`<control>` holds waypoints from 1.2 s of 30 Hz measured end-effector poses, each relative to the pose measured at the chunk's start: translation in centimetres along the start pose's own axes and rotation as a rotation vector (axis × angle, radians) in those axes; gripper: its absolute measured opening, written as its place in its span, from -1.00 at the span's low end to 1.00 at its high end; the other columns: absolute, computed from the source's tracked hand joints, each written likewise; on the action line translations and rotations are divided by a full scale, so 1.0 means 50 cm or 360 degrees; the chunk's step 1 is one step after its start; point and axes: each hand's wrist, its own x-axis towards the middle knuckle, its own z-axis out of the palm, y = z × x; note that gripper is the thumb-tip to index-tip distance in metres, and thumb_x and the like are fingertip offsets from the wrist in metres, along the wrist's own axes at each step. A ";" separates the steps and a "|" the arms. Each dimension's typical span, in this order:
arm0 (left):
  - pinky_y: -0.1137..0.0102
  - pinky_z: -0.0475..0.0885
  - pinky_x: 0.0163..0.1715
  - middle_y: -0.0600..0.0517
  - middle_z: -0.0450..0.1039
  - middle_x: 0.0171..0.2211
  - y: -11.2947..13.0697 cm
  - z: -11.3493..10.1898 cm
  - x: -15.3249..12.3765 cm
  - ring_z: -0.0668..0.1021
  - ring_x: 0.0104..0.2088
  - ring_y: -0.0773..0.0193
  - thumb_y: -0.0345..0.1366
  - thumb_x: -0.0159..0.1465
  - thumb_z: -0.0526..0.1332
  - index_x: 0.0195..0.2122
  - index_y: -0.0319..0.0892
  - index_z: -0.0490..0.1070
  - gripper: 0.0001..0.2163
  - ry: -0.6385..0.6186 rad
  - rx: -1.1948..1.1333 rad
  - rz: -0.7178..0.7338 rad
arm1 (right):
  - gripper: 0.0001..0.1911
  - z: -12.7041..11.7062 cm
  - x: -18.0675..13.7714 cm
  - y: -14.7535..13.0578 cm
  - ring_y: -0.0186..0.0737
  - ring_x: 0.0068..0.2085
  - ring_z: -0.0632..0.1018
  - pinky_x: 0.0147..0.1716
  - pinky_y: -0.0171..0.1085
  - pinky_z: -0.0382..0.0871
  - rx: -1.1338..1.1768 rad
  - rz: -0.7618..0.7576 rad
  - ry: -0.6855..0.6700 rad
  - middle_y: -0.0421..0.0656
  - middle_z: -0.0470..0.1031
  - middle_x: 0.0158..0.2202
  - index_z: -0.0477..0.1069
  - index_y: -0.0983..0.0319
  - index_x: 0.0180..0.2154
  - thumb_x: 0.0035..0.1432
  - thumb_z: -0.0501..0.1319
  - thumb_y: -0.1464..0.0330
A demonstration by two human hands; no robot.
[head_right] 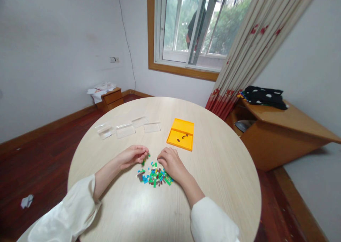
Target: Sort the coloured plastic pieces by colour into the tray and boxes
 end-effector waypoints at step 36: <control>0.25 0.31 -0.13 -0.02 0.49 -0.51 -0.017 0.077 -0.024 0.52 -0.25 0.13 -0.06 0.18 0.14 -0.22 -0.24 0.36 -0.68 0.0066 0.0053 0.1081 | -0.69 0.047 0.026 -0.109 -0.17 -0.07 0.54 -0.03 -0.21 0.45 0.3242 0.1450 0.0559 0.07 0.48 -0.25 0.32 0.45 -0.11 0.28 -0.09 0.40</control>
